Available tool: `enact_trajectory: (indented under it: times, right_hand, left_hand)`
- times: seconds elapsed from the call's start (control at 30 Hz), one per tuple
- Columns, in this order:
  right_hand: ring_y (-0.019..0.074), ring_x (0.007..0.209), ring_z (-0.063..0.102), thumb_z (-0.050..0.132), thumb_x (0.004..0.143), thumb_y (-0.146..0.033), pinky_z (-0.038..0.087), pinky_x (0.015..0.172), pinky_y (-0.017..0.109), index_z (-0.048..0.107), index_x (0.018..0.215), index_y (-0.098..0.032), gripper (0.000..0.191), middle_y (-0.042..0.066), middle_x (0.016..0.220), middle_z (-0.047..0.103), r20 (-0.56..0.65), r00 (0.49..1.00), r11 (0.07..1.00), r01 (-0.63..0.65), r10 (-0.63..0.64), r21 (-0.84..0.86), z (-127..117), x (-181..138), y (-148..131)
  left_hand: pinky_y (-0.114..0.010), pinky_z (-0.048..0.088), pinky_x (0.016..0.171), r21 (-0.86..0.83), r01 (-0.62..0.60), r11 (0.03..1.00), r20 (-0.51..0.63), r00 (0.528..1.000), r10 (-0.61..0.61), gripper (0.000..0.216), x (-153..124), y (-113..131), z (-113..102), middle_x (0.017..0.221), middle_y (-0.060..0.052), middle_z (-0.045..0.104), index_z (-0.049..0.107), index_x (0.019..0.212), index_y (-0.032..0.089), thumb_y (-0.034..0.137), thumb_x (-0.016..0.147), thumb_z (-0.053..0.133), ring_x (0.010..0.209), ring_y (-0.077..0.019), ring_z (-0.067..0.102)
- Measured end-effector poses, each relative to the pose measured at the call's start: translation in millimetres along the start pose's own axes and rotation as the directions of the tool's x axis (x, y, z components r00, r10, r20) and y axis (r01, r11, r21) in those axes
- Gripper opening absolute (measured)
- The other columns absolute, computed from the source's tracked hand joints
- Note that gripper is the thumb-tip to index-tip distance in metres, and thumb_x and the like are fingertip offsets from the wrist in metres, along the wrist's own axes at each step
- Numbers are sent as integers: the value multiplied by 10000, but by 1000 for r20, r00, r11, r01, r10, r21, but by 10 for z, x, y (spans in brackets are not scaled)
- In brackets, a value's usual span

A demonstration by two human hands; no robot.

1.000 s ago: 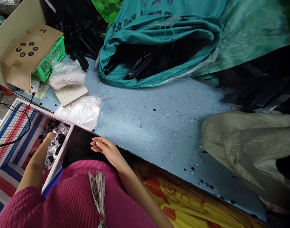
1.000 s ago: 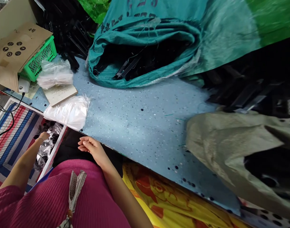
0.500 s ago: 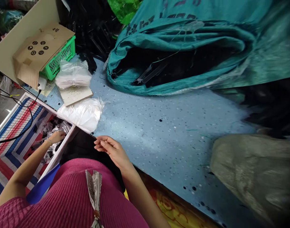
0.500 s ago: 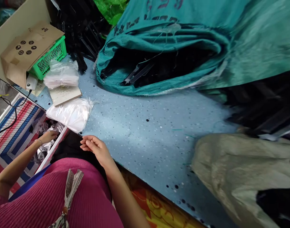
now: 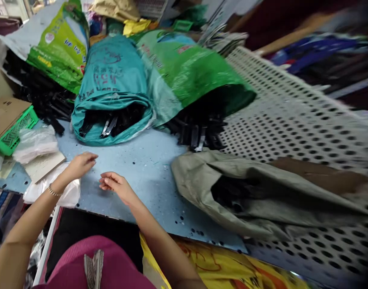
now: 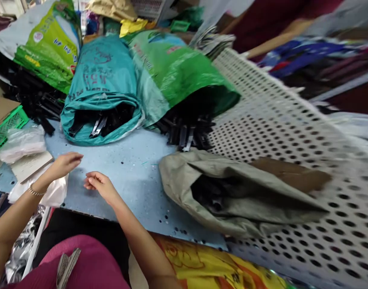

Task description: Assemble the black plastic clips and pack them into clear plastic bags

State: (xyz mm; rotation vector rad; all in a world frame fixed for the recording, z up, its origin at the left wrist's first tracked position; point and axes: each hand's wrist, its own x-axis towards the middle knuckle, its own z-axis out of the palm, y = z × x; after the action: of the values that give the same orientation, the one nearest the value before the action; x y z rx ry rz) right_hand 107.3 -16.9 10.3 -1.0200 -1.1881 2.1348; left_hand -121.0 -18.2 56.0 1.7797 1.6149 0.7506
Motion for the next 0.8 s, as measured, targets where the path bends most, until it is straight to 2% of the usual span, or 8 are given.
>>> enact_trajectory:
  times: [0.07, 0.17, 0.23, 0.3, 0.43, 0.53, 0.6, 0.8]
  right_hand:
    - [167, 827, 725, 811, 765, -435, 578, 826, 346, 715, 1026, -196, 366, 46, 969, 753, -70, 995, 997, 71, -71, 0, -106, 114, -223]
    - [166, 821, 727, 820, 750, -450, 577, 814, 337, 716, 1020, -194, 386, 49, 956, 755, -107, 987, 991, 128, -123, 37, -190, 180, -431]
    - [172, 816, 731, 827, 742, -473, 580, 822, 351, 717, 1010, -188, 406, 57, 948, 756, -100, 987, 989, 135, -128, 58, -202, 175, -424]
    - [179, 805, 734, 835, 734, -487, 585, 825, 365, 719, 1000, -181, 422, 65, 937, 757, -91, 990, 991, 115, -108, 74, -211, 148, -316]
    - [171, 775, 738, 856, 706, -500, 589, 790, 343, 726, 990, -182, 446, 57, 914, 757, -119, 992, 991, 52, -38, 122, -300, 55, -5]
    - [159, 756, 734, 864, 696, -504, 588, 783, 331, 721, 975, -188, 445, 44, 906, 756, -135, 991, 989, 22, -3, 145, -371, -44, 166]
    - [149, 739, 730, 869, 696, -492, 585, 775, 322, 713, 973, -185, 442, 37, 897, 753, -116, 993, 989, -8, 25, 146, -372, -124, 246]
    - [130, 750, 740, 890, 689, -478, 580, 758, 266, 718, 1028, -160, 496, 32, 898, 757, 106, 989, 983, -115, 100, 141, -313, -530, 343]
  left_hand:
    - [-389, 475, 1078, 74, 95, 993, -100, 991, -87, 349, 723, -20, 91, 1195, -142, 719, 696, 1236, 131, 177, 908, 584, 1162, -276, 657]
    - [-436, 388, 1155, 85, 189, 978, -200, 965, -169, 446, 1643, -14, 226, 1356, -264, 609, 598, 1328, 33, 194, 913, 614, 1345, -357, 542]
    - [-469, 353, 1173, 61, 231, 971, -236, 949, -211, 620, 2065, -13, 325, 1465, -346, 485, 482, 1413, -9, 271, 897, 682, 1421, -406, 460]
    - [-479, 370, 1152, 27, 285, 958, -254, 929, -269, 750, 2313, -43, 423, 1501, -389, 417, 404, 1450, -14, 318, 865, 735, 1420, -423, 463]
    - [-439, 441, 1073, -22, 344, 939, -253, 906, -339, 629, 2363, -211, 505, 1400, -362, 544, 494, 1354, 15, 313, 853, 730, 1325, -394, 570]
    - [-409, 492, 990, -43, 346, 937, -236, 908, -346, 495, 2175, -339, 408, 1227, -280, 684, 605, 1231, 53, 383, 869, 683, 1183, -363, 657]
    - [-379, 525, 913, -56, 331, 942, -214, 918, -335, 499, 2020, -381, 303, 1135, -217, 726, 643, 1180, 76, 475, 881, 632, 1066, -326, 693]
    - [-296, 545, 621, -111, 249, 962, -115, 958, -262, 579, 1607, -416, 91, 791, -42, 707, 707, 1036, 129, 622, 738, 652, 719, -225, 675]
